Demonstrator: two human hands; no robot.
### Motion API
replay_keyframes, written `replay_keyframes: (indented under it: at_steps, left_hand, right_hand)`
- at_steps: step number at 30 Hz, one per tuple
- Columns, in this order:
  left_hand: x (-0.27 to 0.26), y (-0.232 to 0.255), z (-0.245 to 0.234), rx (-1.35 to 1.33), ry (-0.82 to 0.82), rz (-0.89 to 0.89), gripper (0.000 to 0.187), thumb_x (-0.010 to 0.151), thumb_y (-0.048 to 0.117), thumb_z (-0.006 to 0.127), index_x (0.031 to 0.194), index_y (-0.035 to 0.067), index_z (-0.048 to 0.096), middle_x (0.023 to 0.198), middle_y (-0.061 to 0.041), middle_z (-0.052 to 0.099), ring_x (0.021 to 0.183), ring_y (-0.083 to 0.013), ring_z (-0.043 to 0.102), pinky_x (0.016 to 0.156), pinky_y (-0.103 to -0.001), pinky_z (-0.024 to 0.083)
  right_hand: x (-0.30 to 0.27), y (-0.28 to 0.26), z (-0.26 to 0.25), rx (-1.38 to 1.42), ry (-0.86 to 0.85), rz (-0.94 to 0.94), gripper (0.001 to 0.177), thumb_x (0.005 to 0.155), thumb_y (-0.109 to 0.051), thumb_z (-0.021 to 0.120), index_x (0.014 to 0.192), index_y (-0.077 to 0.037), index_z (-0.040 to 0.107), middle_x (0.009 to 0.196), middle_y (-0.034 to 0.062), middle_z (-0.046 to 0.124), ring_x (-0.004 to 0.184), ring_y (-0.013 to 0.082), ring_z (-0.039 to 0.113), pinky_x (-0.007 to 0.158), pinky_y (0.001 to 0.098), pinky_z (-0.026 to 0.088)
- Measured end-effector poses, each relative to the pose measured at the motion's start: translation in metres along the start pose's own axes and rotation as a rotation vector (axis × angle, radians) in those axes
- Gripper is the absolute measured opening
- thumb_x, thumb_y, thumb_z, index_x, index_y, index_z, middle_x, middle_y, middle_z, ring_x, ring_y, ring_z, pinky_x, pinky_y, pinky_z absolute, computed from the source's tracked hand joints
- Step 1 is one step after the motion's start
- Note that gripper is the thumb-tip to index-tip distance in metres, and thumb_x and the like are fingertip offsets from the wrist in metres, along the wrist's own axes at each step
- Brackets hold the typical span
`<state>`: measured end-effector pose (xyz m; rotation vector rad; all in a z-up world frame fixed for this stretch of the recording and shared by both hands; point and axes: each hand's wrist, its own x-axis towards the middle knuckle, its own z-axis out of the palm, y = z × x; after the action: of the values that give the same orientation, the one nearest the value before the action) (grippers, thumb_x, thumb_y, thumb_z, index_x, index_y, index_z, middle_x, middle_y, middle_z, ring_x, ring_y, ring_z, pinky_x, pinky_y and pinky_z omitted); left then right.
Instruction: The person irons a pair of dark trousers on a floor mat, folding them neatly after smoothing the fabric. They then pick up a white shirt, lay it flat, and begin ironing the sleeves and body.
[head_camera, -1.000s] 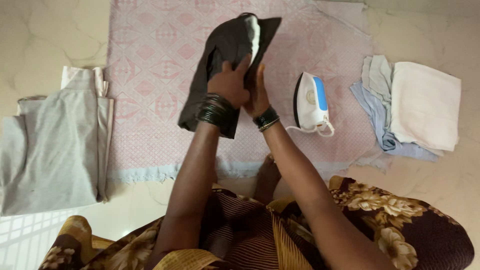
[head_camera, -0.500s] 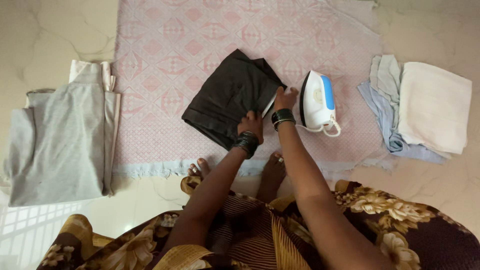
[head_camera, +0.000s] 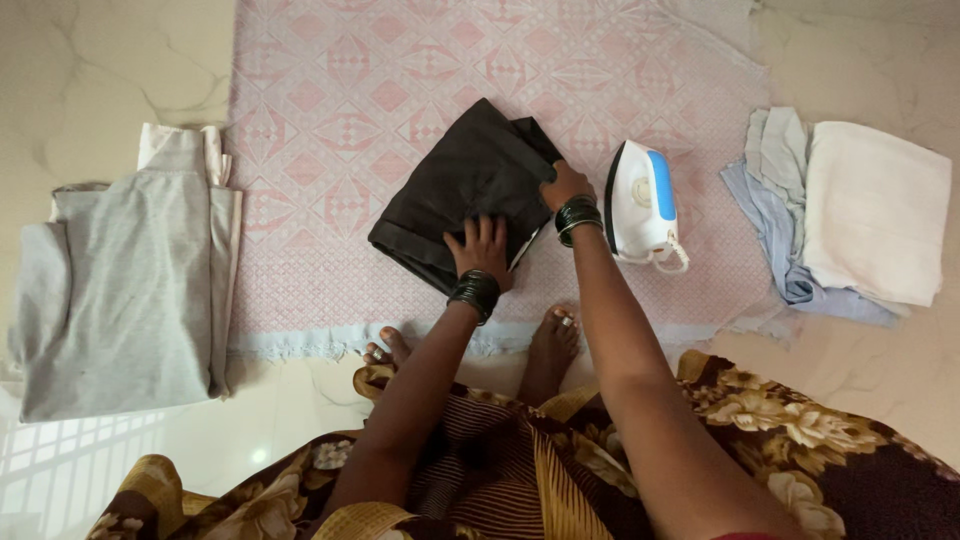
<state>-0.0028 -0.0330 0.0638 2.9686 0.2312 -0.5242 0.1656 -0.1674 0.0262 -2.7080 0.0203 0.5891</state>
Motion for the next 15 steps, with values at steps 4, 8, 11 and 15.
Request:
replay_keyframes:
  at_steps: [4,8,11,15]
  left_hand:
    - [0.012,-0.001,-0.004,-0.024,-0.378,0.078,0.084,0.078,0.027,0.075,0.154,0.012,0.042,0.156,-0.014,0.041,0.145,-0.0369,0.037,0.112,-0.061,0.039]
    - [0.047,-0.042,-0.003,-0.287,-0.182,0.041,0.043,0.101,0.027,0.051,0.137,0.011,0.068,0.145,-0.017,0.063,0.132,-0.0363,0.059,0.119,-0.044,0.048]
    - [0.055,-0.043,0.021,-0.450,0.430,-0.129,0.053,0.106,0.030,0.047,0.154,0.006,0.046,0.162,-0.015,0.042,0.150,-0.0363,0.038,0.127,-0.048,0.033]
    - [0.041,-0.037,0.052,-0.185,0.438,-0.208,0.072,0.098,0.054,0.039,0.154,0.009,0.031,0.165,-0.012,0.022,0.152,-0.0350,0.016,0.121,-0.056,0.007]
  right_hand:
    - [0.000,0.003,-0.012,-0.066,-0.092,-0.013,0.072,0.090,-0.050,0.067,0.146,-0.009,0.050,0.140,0.0244,0.059,0.129,0.0407,0.057,0.110,0.0510,0.046]
    - [-0.006,-0.033,-0.001,-0.084,0.312,-0.229,0.077,0.094,-0.069,0.054,0.150,-0.016,0.046,0.157,0.0101,0.045,0.148,0.0315,0.038,0.117,0.0673,0.028]
    - [0.005,-0.074,0.022,-0.197,0.362,-0.605,0.070,0.106,-0.063,0.042,0.161,-0.019,0.035,0.166,0.0073,0.031,0.154,0.0352,0.025,0.118,0.0705,0.019]
    - [0.011,-0.110,0.074,-0.342,0.082,-0.764,0.066,0.107,-0.059,0.026,0.165,-0.027,0.021,0.173,-0.0002,0.016,0.160,0.0272,0.010,0.123,0.0678,0.004]
